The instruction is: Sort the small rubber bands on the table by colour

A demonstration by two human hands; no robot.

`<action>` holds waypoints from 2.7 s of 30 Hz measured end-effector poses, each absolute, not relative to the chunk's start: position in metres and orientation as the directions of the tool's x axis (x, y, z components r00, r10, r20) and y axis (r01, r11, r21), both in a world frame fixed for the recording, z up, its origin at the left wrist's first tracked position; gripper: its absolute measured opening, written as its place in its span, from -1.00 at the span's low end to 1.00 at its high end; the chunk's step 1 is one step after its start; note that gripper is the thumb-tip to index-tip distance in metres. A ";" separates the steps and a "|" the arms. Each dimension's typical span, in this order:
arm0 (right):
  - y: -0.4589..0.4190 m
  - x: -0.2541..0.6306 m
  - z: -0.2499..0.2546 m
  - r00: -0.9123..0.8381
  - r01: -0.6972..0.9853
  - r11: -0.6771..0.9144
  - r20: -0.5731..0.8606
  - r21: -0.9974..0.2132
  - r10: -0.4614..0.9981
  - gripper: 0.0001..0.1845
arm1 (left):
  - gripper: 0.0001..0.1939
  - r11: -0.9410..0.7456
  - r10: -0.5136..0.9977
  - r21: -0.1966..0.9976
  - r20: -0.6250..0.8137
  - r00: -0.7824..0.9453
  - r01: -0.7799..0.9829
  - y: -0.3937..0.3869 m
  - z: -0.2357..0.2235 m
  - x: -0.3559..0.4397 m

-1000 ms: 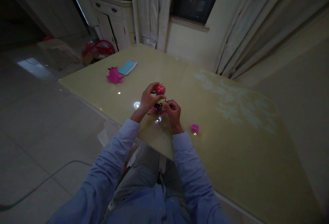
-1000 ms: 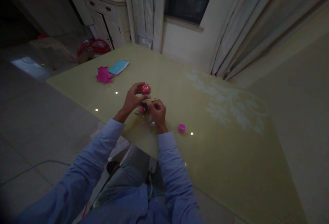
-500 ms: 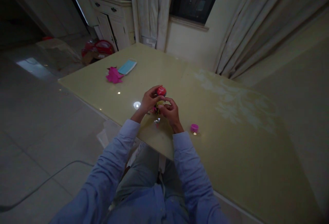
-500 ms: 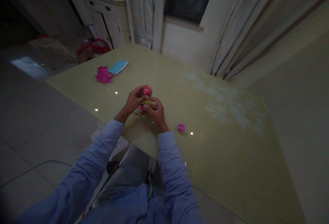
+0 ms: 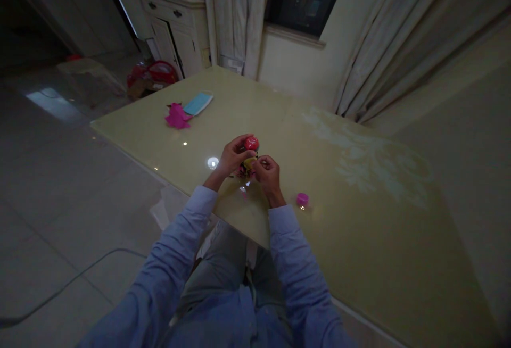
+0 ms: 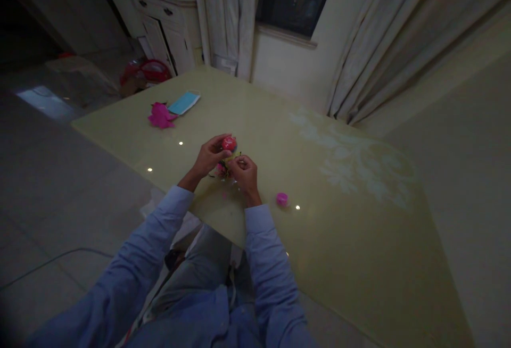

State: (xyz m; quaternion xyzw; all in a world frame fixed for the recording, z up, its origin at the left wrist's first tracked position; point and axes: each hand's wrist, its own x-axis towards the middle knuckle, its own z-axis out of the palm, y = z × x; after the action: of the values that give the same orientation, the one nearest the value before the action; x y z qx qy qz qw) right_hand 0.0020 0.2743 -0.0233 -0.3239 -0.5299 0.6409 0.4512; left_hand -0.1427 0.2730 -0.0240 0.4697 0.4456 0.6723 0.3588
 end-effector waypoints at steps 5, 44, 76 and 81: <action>0.274 0.002 -0.022 -0.367 -0.213 -0.033 0.048 -0.976 0.929 -0.63 | -0.32 -0.356 0.893 0.932 0.319 -0.316 -0.065 0.272 -0.022 -0.142; 0.270 0.002 -0.014 -0.339 -0.207 -0.046 0.027 -0.977 0.940 -0.57 | -0.34 -0.330 0.901 0.939 0.283 -0.329 -0.097 0.266 0.007 -0.139; 0.271 0.001 -0.017 -0.321 -0.178 -0.016 0.043 -0.984 0.946 -0.51 | -0.37 -0.314 0.901 0.938 0.247 -0.357 -0.146 0.269 0.008 -0.133; 0.273 0.004 -0.017 -0.270 -0.167 -0.010 0.036 -0.986 0.962 -0.59 | -0.39 -0.306 0.901 0.943 0.241 -0.361 -0.134 0.266 0.012 -0.134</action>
State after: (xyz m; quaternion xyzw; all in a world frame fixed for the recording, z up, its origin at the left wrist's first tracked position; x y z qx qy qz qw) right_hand 0.0042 0.2735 -0.0168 -0.3796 -0.5238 0.6007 0.4697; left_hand -0.1336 0.2663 0.0117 0.4225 0.4537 0.6889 0.3757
